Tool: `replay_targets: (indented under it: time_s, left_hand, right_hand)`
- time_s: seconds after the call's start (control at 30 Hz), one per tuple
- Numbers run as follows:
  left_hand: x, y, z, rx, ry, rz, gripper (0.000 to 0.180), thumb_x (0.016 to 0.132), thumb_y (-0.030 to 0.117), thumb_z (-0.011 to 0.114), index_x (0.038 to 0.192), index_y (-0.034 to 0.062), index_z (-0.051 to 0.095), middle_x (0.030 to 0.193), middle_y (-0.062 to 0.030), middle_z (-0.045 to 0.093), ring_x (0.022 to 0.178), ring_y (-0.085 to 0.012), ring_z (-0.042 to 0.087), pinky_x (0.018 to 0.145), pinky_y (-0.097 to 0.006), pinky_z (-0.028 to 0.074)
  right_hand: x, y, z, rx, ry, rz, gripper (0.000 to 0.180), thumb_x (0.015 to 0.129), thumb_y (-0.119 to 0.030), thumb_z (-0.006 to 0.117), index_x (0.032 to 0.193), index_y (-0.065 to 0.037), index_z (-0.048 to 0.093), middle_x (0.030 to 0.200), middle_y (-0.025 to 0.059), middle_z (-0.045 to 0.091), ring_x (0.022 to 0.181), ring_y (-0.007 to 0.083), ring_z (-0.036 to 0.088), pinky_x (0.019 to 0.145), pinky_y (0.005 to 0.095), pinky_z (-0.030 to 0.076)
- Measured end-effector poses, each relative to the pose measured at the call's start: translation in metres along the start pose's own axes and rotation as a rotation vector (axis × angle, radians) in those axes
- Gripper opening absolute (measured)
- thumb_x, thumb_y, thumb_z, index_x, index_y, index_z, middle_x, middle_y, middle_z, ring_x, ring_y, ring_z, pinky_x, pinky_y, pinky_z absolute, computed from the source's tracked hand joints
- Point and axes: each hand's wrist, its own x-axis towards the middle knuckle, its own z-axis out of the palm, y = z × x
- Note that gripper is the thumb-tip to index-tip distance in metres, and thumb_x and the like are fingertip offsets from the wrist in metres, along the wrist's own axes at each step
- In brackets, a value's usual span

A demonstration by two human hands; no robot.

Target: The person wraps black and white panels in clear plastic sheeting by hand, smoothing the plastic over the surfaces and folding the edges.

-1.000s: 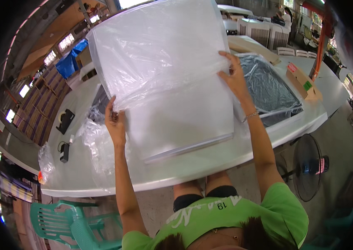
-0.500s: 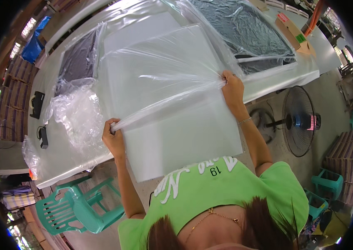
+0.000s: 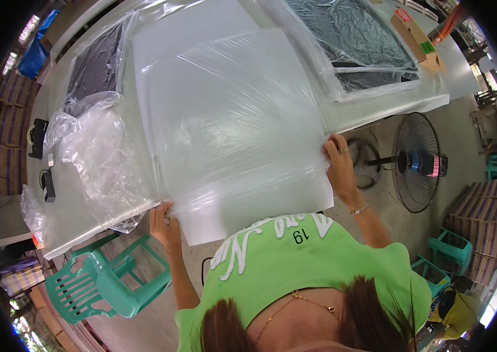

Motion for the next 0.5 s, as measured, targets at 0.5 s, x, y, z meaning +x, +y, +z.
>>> replay_targets:
  time_s: [0.5]
  left_hand:
    - [-0.098,0.018,-0.028,0.023,-0.121,-0.137,0.01,0.082,-0.002,0.05,0.082,0.0001,0.06,0.079,-0.0129,0.062,0.067,-0.0277,0.059,0.063,-0.034,0.049]
  right_hand:
    - [-0.097,0.004,-0.02,0.167,-0.146,-0.011,0.032,0.066,0.021,0.047,0.09,-0.001,0.047,0.103,0.0174,0.048,0.085,0.0382,0.055,0.07,0.0437,0.046]
